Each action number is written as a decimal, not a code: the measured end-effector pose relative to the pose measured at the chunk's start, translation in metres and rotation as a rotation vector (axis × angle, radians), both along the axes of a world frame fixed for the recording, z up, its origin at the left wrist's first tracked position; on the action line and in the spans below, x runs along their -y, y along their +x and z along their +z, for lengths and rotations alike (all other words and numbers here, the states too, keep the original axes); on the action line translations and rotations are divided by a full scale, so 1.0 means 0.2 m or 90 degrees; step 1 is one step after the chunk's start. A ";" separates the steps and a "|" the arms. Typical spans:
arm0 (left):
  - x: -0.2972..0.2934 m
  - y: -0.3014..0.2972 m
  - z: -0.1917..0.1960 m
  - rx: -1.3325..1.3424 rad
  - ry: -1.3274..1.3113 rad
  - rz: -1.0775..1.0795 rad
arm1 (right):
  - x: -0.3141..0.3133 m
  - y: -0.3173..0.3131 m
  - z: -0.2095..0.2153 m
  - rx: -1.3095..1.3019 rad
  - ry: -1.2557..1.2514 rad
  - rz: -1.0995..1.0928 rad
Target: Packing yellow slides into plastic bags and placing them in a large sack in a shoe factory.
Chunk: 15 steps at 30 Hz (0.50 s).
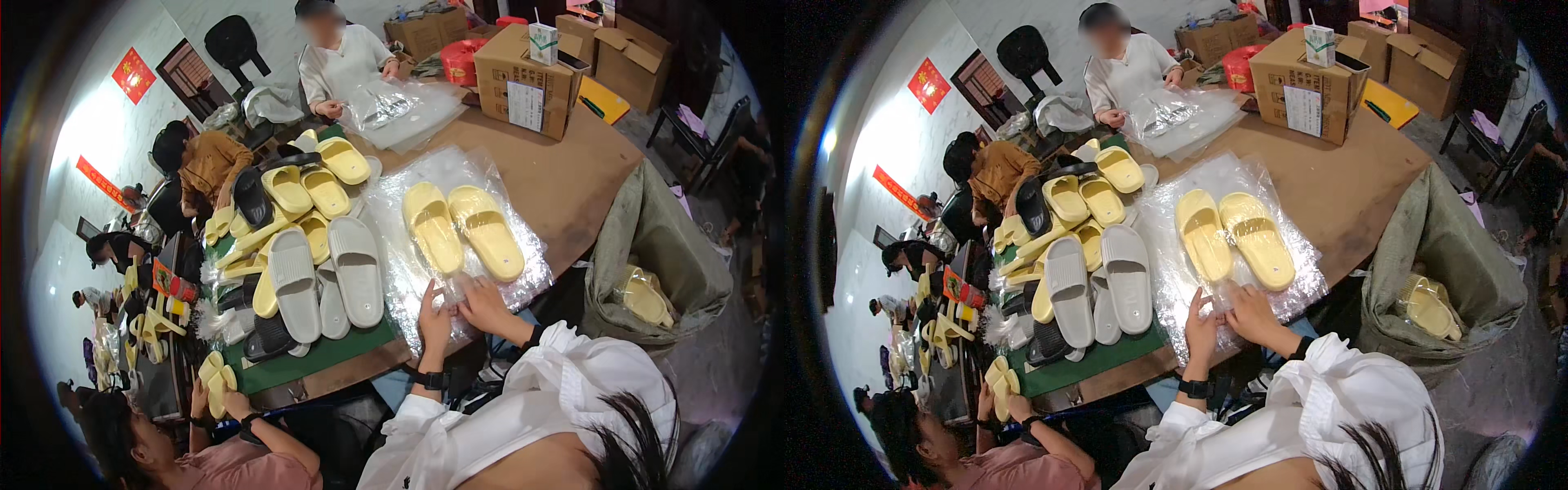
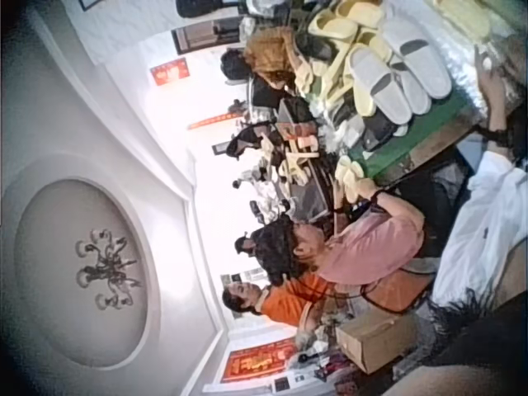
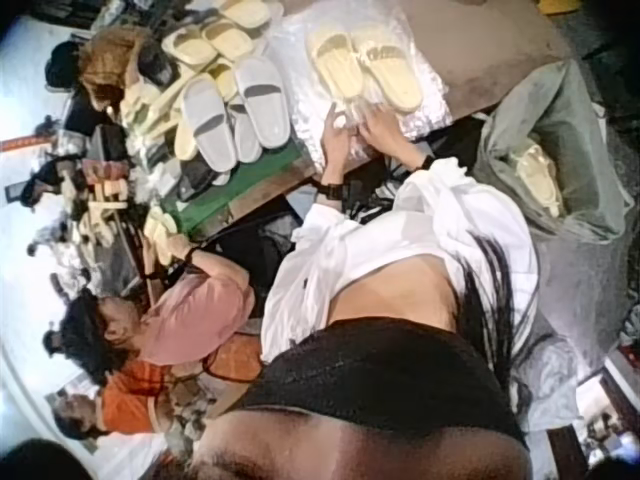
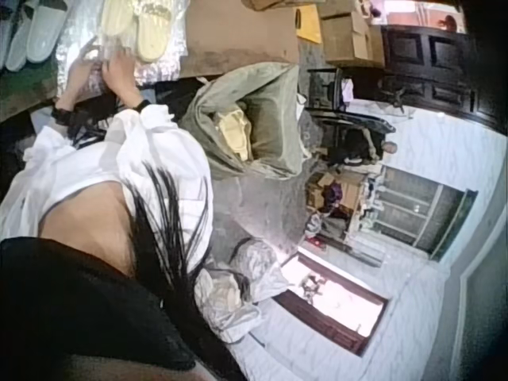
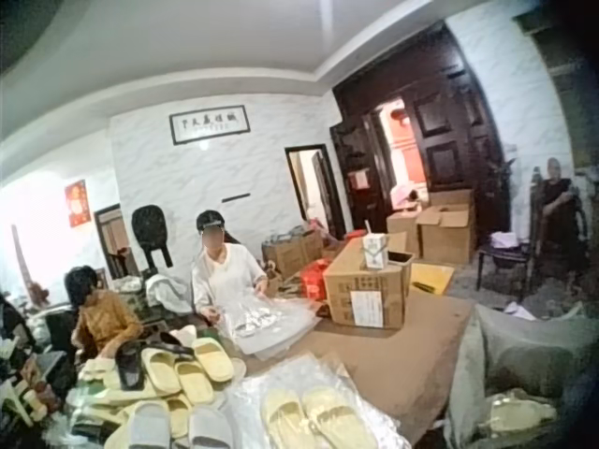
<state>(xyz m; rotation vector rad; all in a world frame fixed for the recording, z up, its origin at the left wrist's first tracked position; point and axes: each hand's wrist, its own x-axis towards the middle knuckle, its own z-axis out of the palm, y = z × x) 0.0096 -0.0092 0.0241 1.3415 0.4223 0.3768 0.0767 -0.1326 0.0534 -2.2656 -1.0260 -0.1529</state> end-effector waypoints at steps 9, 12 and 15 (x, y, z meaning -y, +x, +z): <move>-0.01 -0.01 -0.03 0.016 -0.008 0.000 | 0.08 0.04 0.07 -0.021 0.146 -0.019; -0.01 -0.01 -0.02 -0.007 0.007 -0.019 | 0.13 0.10 0.05 0.119 0.158 -0.104; -0.01 -0.01 -0.02 0.002 -0.025 -0.014 | 0.18 0.12 0.09 0.137 0.073 -0.184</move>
